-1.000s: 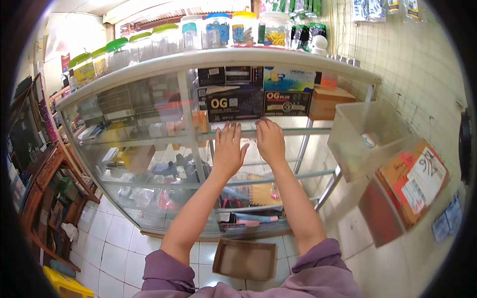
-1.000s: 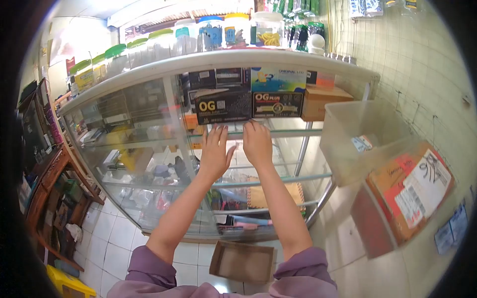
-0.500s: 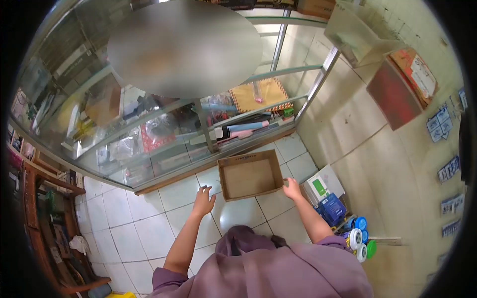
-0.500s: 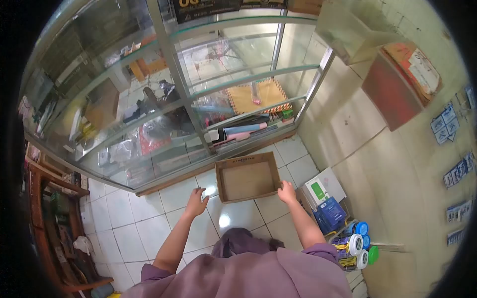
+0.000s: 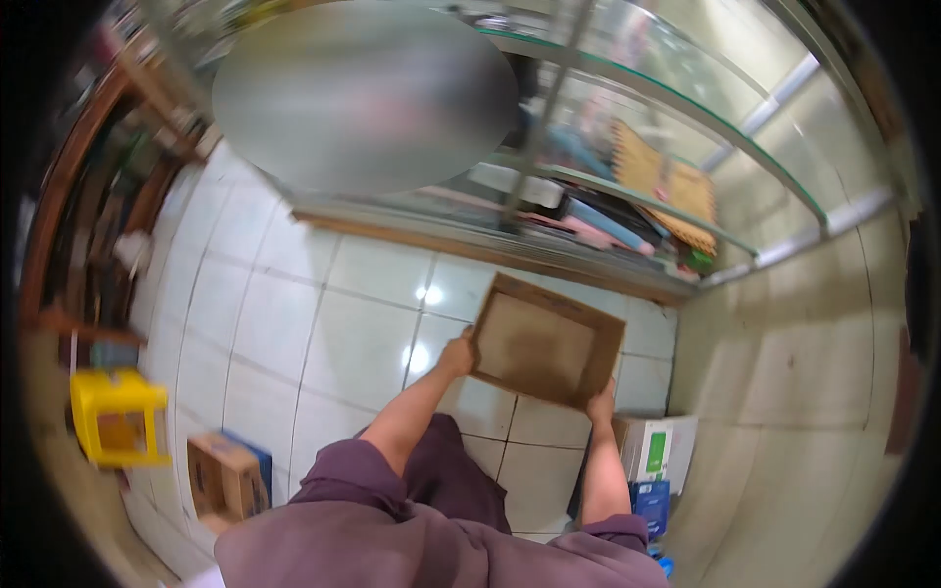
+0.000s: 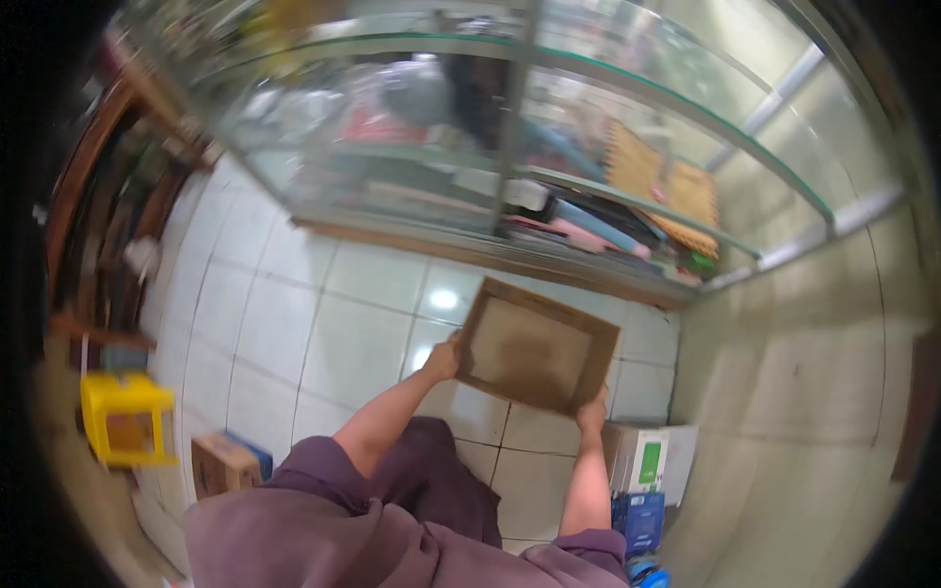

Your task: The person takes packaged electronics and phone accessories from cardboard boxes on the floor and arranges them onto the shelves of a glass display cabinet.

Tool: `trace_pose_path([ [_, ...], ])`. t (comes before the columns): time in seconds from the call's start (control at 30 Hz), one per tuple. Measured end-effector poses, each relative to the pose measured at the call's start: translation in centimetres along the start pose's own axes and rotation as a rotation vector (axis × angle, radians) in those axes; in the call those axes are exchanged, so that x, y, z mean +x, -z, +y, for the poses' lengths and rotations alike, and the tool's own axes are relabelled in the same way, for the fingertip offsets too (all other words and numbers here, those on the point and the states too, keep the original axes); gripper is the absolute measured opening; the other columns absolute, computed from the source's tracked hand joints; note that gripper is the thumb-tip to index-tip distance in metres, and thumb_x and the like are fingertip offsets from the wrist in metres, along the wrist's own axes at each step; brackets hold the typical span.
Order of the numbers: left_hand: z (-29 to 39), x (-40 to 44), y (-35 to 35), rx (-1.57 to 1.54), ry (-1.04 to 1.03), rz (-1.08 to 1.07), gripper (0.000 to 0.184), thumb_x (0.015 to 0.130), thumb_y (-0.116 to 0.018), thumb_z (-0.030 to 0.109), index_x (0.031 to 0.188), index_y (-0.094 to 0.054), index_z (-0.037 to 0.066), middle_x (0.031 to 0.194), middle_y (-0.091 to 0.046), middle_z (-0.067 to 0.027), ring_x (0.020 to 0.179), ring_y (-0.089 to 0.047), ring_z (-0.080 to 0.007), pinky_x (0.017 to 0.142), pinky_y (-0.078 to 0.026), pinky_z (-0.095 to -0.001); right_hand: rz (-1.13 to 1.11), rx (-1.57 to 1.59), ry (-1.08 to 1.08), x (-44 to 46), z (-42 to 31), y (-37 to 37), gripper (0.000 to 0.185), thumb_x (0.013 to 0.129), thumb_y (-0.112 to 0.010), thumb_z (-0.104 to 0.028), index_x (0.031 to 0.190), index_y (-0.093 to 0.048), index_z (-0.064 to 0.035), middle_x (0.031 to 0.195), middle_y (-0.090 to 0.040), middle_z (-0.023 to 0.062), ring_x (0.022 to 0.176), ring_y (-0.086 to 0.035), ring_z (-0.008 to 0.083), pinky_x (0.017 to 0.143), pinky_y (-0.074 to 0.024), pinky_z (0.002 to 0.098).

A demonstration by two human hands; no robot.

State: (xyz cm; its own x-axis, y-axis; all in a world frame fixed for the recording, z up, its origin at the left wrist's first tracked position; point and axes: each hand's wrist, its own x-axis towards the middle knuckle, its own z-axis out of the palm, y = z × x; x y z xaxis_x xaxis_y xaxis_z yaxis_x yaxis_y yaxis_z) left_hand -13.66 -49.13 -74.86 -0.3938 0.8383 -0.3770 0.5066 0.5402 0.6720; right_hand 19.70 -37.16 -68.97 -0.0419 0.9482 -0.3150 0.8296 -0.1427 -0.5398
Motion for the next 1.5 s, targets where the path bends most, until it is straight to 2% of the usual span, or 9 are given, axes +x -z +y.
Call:
trace_pose_path([
  [0.1, -1.3, -6.6, 1.6, -0.121, -0.032, 0.084, 0.054, 0.082, -0.044, 0.009, 0.135, -0.034, 0.001, 0.091, -0.059, -0.0334, 0.086, -0.059, -0.0461, 0.079, -0.046, -0.0507, -0.14, 0.022, 0.258, 0.9, 4.5, -1.6, 0.048, 0.087, -0.042, -0.002, 0.133, -0.033, -0.0088, 0.123, -0.051, 0.0194, 0.118, -0.048, 0.0342, 0.097, -0.0372, 0.0376],
  [0.2, -3.2, -12.0, 6.1, -0.165, 0.194, 0.122, 0.059, 0.082, -0.044, 0.009, 0.139, -0.029, 0.004, 0.098, -0.059, -0.0317, 0.092, -0.058, -0.0448, 0.083, -0.046, -0.0476, -0.294, 0.044, 0.262, -1.4, -2.4, -2.0, 0.052, 0.08, -0.034, 0.006, 0.131, -0.036, -0.0065, 0.123, -0.052, 0.017, 0.117, -0.049, 0.0306, 0.099, -0.0368, 0.0354],
  [0.3, -6.1, -16.9, 11.4, -0.261, 0.426, 0.169, 0.062, 0.084, -0.044, 0.01, 0.143, -0.024, 0.012, 0.108, -0.057, -0.0293, 0.1, -0.057, -0.0406, 0.087, -0.046, -0.0443, -0.376, 0.085, 0.451, -1.9, -9.8, -6.7, 0.051, 0.081, -0.038, 0.003, 0.131, -0.035, -0.0063, 0.122, -0.054, 0.0171, 0.117, -0.049, 0.0319, 0.097, -0.0383, 0.0369],
  [0.43, -13.2, -23.6, 16.1, -0.257, 0.543, 0.481, 0.062, 0.085, -0.043, 0.006, 0.143, -0.023, 0.014, 0.114, -0.051, -0.0238, 0.1, -0.055, -0.0397, 0.086, -0.045, -0.0453, -0.485, -0.036, 0.663, -6.6, -22.2, -12.8, 0.05, 0.082, -0.041, 0.001, 0.131, -0.037, -0.0089, 0.117, -0.057, 0.0188, 0.113, -0.053, 0.0334, 0.094, -0.0412, 0.0386],
  [0.57, -16.4, -33.2, 22.9, -0.143, 0.706, 0.738, 0.069, 0.083, -0.044, 0.001, 0.144, -0.018, 0.017, 0.108, -0.048, -0.021, 0.093, -0.056, -0.037, 0.077, -0.048, -0.0466, -0.547, -0.021, 0.933, -13.6, -32.9, -20.6, 0.049, 0.082, -0.044, 0.002, 0.129, -0.041, -0.0133, 0.111, -0.06, 0.0202, 0.107, -0.056, 0.0356, 0.09, -0.0438, 0.0398],
  [0.8, -27.0, -48.5, 29.4, 0.035, 0.769, 0.892, 0.074, 0.078, -0.05, 0.001, 0.144, -0.018, 0.011, 0.098, -0.049, -0.0187, 0.084, -0.056, -0.0338, 0.073, -0.049, -0.0423, -0.588, -0.206, 0.963, -32.3, -45.3, -32.3, 0.048, 0.082, -0.049, 0.002, 0.126, -0.045, -0.0166, 0.108, -0.061, 0.02, 0.103, -0.056, 0.0387, 0.085, -0.0453, 0.0429],
  [1.07, -33.9, -51.3, 29.6, 0.014, 0.853, 0.947, 0.068, 0.078, -0.051, 0.002, 0.14, -0.023, -0.004, 0.098, -0.049, -0.018, 0.09, -0.054, -0.0317, 0.078, -0.047, -0.0399, -0.601, -0.323, 1.104, -38.4, -50.9, -40.3, 0.043, 0.08, -0.054, -0.003, 0.12, -0.05, -0.0157, 0.101, -0.062, 0.0212, 0.097, -0.058, 0.0393, 0.081, -0.0471, 0.0439],
  [1.37, -38.7, -49.5, 26.1, 0.21, 1.076, 0.911, 0.064, 0.077, -0.054, 0.004, 0.136, -0.03, -0.004, 0.103, -0.047, -0.0137, 0.095, -0.049, -0.0288, 0.084, -0.041, -0.0393, -0.752, -0.403, 1.171, -38.6, -49.7, -50.0, 0.041, 0.085, -0.047, -0.01, 0.125, -0.046, -0.02, 0.098, -0.062, 0.0234, 0.097, -0.058, 0.0406, 0.081, -0.0464, 0.0459],
  [1.5, -37.7, -49.4, 26.2, 0.21, 1.176, 0.881, 0.067, 0.077, -0.057, 0.007, 0.137, -0.029, -0.002, 0.124, -0.04, -0.0168, 0.112, -0.043, -0.0318, 0.092, -0.037, -0.0418, -0.936, -0.479, 1.121, -39.1, -49.7, -50.8, 0.057, 0.085, -0.055, -0.015, 0.137, -0.031, -0.0182, 0.107, -0.06, 0.0249, 0.102, -0.057, 0.0406, 0.085, -0.0458, 0.0433],
])
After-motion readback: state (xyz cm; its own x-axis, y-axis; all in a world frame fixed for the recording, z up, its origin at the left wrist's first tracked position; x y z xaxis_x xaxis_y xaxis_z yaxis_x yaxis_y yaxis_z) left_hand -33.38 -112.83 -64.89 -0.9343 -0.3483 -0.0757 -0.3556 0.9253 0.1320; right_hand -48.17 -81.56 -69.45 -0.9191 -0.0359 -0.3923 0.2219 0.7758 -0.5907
